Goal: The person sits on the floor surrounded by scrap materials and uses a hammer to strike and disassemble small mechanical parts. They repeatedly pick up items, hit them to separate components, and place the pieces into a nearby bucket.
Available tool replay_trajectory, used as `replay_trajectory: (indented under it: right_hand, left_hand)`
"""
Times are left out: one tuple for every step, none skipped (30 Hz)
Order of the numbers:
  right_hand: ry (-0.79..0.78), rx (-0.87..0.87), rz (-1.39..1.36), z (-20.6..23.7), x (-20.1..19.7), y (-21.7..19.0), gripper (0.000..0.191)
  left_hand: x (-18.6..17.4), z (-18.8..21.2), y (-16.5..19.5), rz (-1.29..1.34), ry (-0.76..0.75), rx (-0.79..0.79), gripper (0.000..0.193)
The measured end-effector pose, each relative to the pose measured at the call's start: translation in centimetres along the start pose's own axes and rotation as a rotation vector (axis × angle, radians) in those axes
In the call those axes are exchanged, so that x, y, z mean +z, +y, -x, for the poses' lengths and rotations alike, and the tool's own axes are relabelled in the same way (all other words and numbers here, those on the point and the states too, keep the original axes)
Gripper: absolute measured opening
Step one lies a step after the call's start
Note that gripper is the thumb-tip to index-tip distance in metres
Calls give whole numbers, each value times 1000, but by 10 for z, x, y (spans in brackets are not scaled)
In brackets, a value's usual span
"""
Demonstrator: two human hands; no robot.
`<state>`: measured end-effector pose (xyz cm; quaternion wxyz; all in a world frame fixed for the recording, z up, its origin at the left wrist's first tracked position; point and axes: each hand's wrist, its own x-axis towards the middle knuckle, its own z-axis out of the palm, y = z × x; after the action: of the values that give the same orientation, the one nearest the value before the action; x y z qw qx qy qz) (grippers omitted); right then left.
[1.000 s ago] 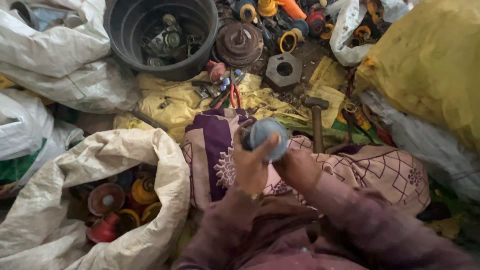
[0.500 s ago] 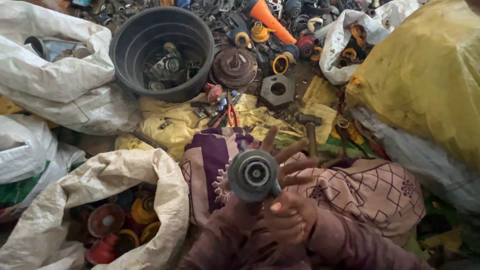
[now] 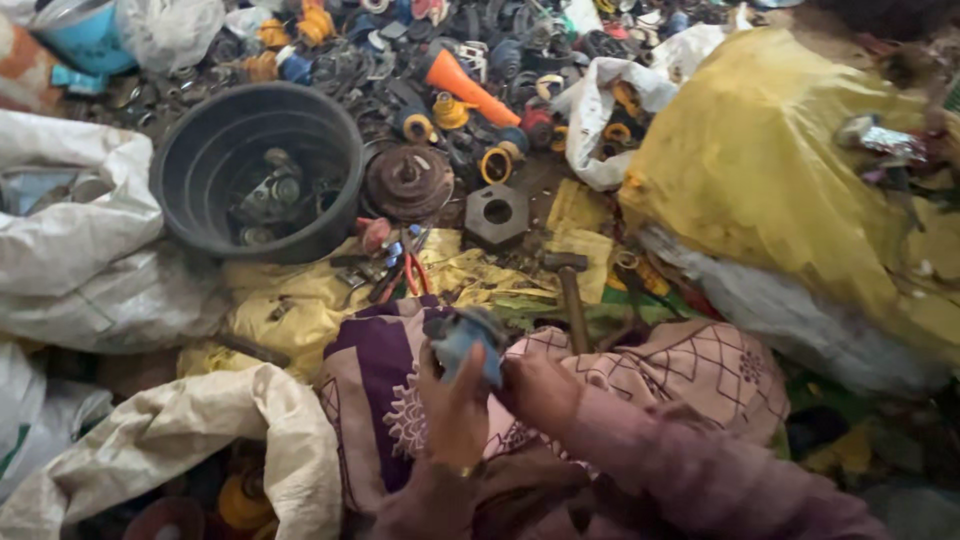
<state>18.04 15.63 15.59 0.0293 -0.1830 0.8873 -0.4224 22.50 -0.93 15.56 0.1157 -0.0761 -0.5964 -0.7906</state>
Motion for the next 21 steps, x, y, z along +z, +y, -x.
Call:
replay_trajectory:
  right_hand:
    - [60, -23, 55, -2, 4, 3, 27]
    - [89, -33, 53, -4, 6, 5, 27]
    - [104, -48, -7, -3, 7, 5, 26]
    - [97, -60, -92, 0, 5, 6, 26]
    - [74, -68, -206, 4, 2, 5, 25]
    - [2, -35, -375, 9, -4, 4, 25]
    - [-130, 68, -619, 16, -9, 2, 24]
    - [-292, 203, -920, 23, -16, 1, 24]
    - [-477, 317, -1198, 32, -24, -1, 23]
    - [-659, 349, -1408, 41, -26, -4, 23]
    - [-838, 359, -1589, 50, -27, -8, 22]
    - [-1004, 366, -1742, 58, -24, -13, 22]
    - [-1133, 359, -1848, 65, -23, -16, 22]
    - [-1238, 353, -1947, 72, -20, -19, 21]
    - [-1313, 347, -2025, 77, -19, -22, 21]
    - [-1369, 343, -2064, 81, -24, -21, 21]
    - [-1371, 351, -2059, 84, -25, -20, 21]
    - [-1364, 373, -2027, 85, -35, -16, 21]
    - [-1338, 399, -1980, 81, -43, -10, 21]
    - [-1235, 446, -1880, 80, -50, -5, 21]
    - [-1103, 481, -1769, 79, -55, -1, 21]
  left_hand:
    - [9, -2, -4, -20, 73, -81, 66]
    - [18, -6, -5, -41, 146, -159, 66]
    - [26, -13, -3, -61, 215, -228, 66]
    - [32, -23, 2, -77, 282, -290, 67]
    - [33, -32, 11, -6, 207, -241, 66]
    - [30, -36, 22, 64, 136, -208, 66]
    - [27, -36, 34, 129, 72, -190, 66]
    - [26, -37, 46, 330, -16, -192, 71]
    - [27, -41, 55, 533, -103, -192, 77]
    - [31, -44, 63, 737, -189, -193, 82]
    - [39, -45, 68, 858, -330, -183, 83]
    - [50, -45, 72, 979, -467, -167, 84]
    - [61, -45, 74, 1099, -601, -143, 85]
    - [71, -45, 75, 1214, -733, -111, 87]
    - [78, -46, 75, 1323, -867, -74, 88]
    - [82, -47, 75, 1428, -1006, -31, 90]
    - [83, -47, 74, 1350, -926, -73, 91]
    - [79, -47, 74, 1271, -841, -110, 91]
    - [73, -47, 73, 1187, -751, -142, 92]
    - [64, -45, 72, 1100, -654, -172, 93]
    - [54, -41, 71, 1013, -547, -208, 93]
